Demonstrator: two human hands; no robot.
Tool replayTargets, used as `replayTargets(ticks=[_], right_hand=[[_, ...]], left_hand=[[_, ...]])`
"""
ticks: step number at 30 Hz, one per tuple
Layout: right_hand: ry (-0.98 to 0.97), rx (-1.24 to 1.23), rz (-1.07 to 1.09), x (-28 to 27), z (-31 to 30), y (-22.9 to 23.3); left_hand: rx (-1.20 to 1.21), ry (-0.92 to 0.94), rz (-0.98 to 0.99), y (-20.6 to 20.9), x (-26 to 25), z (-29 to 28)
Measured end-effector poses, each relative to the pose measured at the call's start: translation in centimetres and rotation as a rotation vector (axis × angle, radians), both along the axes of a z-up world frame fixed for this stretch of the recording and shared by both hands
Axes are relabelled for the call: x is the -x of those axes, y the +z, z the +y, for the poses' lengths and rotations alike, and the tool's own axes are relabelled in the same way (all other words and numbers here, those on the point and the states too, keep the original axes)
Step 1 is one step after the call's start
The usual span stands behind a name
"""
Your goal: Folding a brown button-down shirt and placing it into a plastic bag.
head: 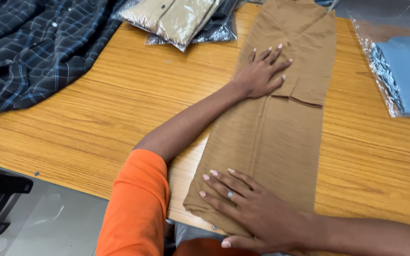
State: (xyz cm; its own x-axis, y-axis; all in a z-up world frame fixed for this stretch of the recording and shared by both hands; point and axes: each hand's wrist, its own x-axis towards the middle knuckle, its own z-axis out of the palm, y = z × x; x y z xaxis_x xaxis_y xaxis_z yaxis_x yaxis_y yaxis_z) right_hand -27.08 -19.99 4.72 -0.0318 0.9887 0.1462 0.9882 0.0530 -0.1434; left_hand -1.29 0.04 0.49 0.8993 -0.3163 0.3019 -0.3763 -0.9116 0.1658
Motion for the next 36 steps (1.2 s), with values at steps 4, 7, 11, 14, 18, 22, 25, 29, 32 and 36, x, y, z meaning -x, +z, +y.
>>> replayTargets(ticks=[4, 7, 11, 14, 18, 22, 25, 29, 32, 36], right_hand=[[0.037, 0.012, 0.04, 0.7, -0.2, -0.2], [0.031, 0.002, 0.002, 0.5, -0.2, -0.1], [0.033, -0.005, -0.01, 1.0, -0.6, -0.4], [0.009, 0.007, -0.02, 1.2, -1.0, -0.7], [-0.017, 0.003, -0.102, 1.6, -2.2, -1.2], [0.079, -0.031, -0.052, 0.9, -4.9, -1.2], [0.074, -0.317, -0.351, -0.6, -7.1, 0.9], [-0.128, -0.149, -0.197, -1.8, -9.7, 0.9], [-0.18, 0.135, 0.073, -1.5, -11.2, -0.1], [-0.166, 0.117, 0.037, -0.3, -12.9, -0.5]], left_hand=[[-0.131, -0.051, -0.173, 1.1, 1.6, -1.1], [-0.166, -0.108, -0.249, 2.3, 3.0, -2.8], [-0.275, -0.369, -0.152, 4.2, 11.3, -4.5], [-0.338, -0.603, -0.028, 4.5, 16.9, -3.1], [-0.112, -0.644, 0.111, 4.9, 23.6, 0.1], [-0.044, -0.542, 0.26, 3.8, 29.8, 2.8], [-0.032, -0.512, 0.254, 4.8, 34.2, 3.4], [-0.049, -0.48, 0.153, 3.1, 36.6, 2.7], [-0.115, -0.397, 0.083, 2.4, 37.7, 1.8], [-0.085, -0.425, 0.113, 2.2, 39.3, 1.3]])
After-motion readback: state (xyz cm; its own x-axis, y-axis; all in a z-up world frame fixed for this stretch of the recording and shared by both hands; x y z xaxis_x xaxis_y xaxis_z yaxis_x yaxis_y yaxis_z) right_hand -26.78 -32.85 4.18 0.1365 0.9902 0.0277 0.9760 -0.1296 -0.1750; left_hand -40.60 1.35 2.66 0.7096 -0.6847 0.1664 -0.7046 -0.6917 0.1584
